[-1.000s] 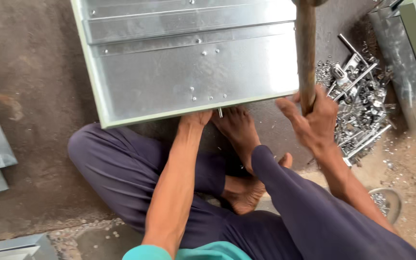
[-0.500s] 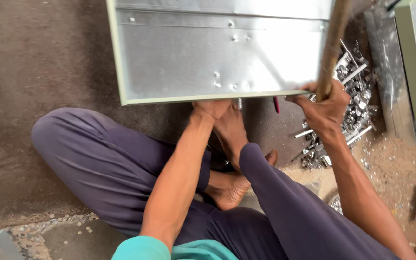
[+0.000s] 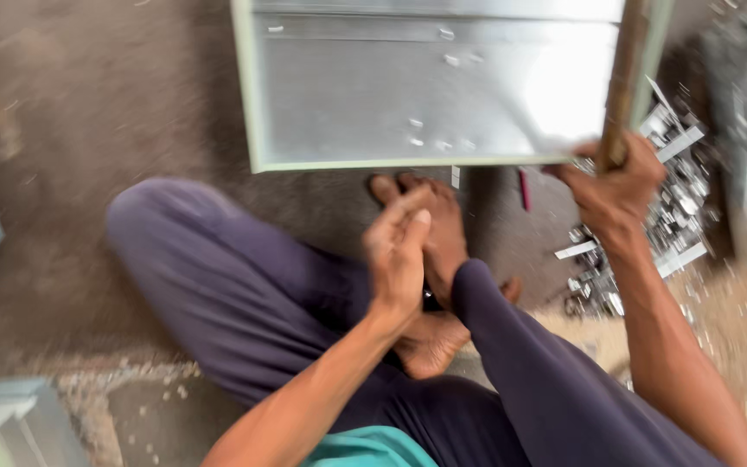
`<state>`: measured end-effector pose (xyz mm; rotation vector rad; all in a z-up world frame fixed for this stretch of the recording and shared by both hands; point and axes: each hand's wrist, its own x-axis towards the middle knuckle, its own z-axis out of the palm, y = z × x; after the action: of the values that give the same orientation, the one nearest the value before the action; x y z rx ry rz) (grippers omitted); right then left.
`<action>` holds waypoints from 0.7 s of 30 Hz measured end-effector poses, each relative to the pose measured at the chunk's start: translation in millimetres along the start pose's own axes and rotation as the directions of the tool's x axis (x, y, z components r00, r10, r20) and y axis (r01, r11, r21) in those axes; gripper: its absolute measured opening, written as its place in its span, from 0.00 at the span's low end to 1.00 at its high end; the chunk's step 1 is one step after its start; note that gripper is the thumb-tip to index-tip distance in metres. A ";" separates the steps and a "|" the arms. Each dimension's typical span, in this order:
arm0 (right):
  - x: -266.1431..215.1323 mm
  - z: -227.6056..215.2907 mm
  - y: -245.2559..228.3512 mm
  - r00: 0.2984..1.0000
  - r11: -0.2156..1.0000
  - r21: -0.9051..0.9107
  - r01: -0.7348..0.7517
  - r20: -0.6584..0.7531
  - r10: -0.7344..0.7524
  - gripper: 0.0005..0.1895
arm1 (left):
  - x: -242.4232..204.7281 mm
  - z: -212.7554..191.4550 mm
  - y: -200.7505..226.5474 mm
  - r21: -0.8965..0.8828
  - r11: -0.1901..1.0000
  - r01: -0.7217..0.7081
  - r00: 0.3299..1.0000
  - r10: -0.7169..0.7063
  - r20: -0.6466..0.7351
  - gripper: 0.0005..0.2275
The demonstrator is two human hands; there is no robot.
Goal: The person sits on the floor and assembles a light green metal box. They use a hammer to secure small metal pins into pre-drilled holes on the box's frame and then attach a metal latch mechanism to the front.
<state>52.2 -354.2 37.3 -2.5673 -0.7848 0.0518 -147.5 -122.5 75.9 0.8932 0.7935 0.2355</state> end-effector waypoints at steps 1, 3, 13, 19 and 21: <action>-2.9 -7.4 -0.4 1.000 0.996 -0.088 -0.015 0.003 0.015 0.21 | -1.4 -1.9 17.1 0.390 0.877 -0.281 0.954 0.210 0.216 0.22; -3.7 -19.0 -12.5 0.998 0.994 -0.088 0.066 0.007 -0.066 0.20 | 23.3 -8.4 39.4 0.711 0.071 -0.699 0.672 0.403 0.621 0.33; -73.3 12.9 -94.9 0.857 0.691 0.509 -0.513 0.358 0.371 0.21 | 114.8 9.6 38.0 0.590 -0.566 -0.576 0.769 -0.128 0.626 0.49; -49.2 8.3 -104.0 0.910 0.796 0.451 -0.405 0.282 0.303 0.28 | 117.8 10.6 41.5 0.580 -0.564 -0.588 0.768 -0.165 0.619 0.49; -35.8 7.3 -125.8 0.831 0.727 0.411 -0.550 0.353 0.429 0.30 | 117.7 9.5 45.0 0.584 -0.556 -0.592 0.764 -0.157 0.626 0.49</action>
<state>-44.6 -277.9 81.7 -2.2009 -0.0936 0.6553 -52.8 -42.0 53.1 3.0226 -0.1349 -0.4484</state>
